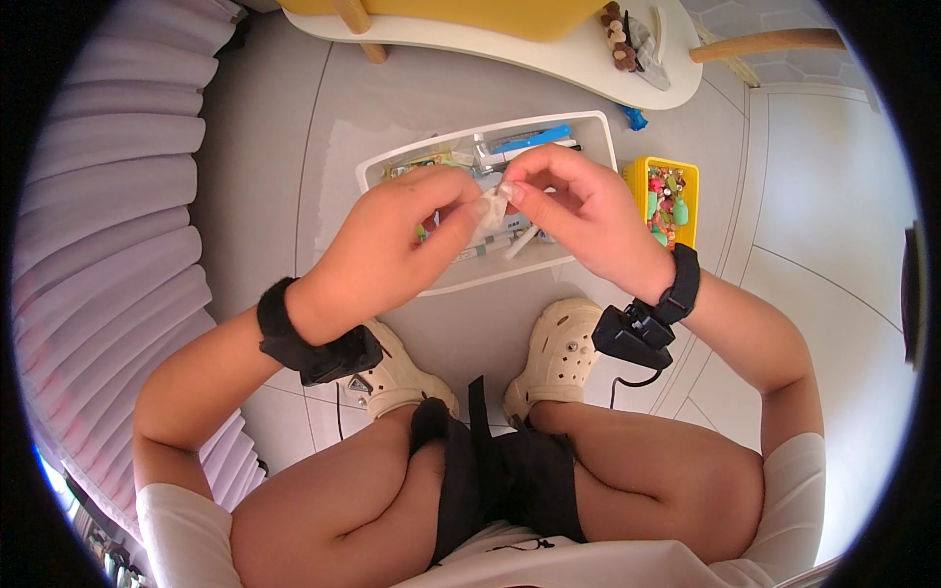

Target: The person sorts through various small items in a white bin, including pens and toys, before picking up and opening a small plastic packet to retrieve a toy figure.

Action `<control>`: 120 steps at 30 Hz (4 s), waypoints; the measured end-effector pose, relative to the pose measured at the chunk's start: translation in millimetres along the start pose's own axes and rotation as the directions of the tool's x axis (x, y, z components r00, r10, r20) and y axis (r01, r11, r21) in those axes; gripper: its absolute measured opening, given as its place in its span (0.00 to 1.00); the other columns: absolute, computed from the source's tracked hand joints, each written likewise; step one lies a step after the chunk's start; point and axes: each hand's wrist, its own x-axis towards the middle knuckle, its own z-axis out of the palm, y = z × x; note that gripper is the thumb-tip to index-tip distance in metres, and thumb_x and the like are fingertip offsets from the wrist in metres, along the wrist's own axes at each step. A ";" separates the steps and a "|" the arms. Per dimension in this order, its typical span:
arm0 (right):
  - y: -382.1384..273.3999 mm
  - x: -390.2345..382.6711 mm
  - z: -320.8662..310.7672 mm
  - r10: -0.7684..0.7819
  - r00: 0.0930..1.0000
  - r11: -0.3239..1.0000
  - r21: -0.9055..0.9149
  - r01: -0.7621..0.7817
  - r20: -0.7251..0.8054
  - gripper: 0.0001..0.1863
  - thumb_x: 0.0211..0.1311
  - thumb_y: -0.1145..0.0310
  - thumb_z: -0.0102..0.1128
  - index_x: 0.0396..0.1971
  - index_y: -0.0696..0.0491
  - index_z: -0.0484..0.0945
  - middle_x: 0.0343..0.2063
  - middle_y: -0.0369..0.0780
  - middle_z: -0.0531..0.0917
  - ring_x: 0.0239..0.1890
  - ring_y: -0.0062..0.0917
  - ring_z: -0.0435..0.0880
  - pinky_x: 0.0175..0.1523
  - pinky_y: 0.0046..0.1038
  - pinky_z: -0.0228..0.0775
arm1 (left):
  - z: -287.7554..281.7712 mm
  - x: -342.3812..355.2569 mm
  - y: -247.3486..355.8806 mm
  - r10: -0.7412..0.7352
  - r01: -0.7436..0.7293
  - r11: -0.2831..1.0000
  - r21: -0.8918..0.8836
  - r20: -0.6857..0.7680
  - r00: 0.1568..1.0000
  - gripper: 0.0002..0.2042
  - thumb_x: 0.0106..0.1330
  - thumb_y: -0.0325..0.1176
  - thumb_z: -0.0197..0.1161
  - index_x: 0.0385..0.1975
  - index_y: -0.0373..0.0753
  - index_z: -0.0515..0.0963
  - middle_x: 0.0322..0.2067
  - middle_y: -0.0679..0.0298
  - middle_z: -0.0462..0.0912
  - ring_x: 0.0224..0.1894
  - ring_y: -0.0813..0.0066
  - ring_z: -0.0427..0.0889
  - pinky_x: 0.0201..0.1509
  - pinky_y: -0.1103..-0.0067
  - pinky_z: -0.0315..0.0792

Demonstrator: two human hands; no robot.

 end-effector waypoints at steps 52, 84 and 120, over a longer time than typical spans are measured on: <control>-32.4 0.9 4.4 -0.505 0.851 0.529 -0.729 0.435 0.142 0.07 0.49 0.71 0.66 0.28 0.50 0.76 0.30 0.35 0.77 0.33 0.31 0.79 0.39 0.31 0.72 | 1.9 -7.6 1.4 -0.273 0.328 0.563 -0.759 0.203 0.940 0.07 0.75 0.36 0.49 0.42 0.41 0.72 0.36 0.71 0.73 0.41 0.83 0.70 0.51 0.81 0.64; -28.9 2.0 2.8 -0.410 0.911 0.749 -0.583 0.315 -0.035 0.10 0.54 0.71 0.67 0.36 0.53 0.77 0.31 0.38 0.81 0.32 0.29 0.82 0.34 0.27 0.73 | 21.8 -6.9 9.0 -0.309 0.143 0.559 -0.817 -0.045 0.950 0.09 0.75 0.38 0.50 0.44 0.41 0.74 0.38 0.71 0.76 0.41 0.82 0.69 0.50 0.81 0.63; -34.6 12.1 -7.5 -0.342 0.890 0.766 -0.460 0.450 0.302 0.05 0.65 0.75 0.53 0.36 0.56 0.67 0.31 0.42 0.70 0.32 0.35 0.72 0.39 0.29 0.67 | 3.8 -5.9 5.2 -0.310 0.355 0.324 -0.877 0.256 0.916 0.08 0.74 0.35 0.48 0.40 0.38 0.72 0.30 0.70 0.71 0.34 0.83 0.68 0.43 0.82 0.65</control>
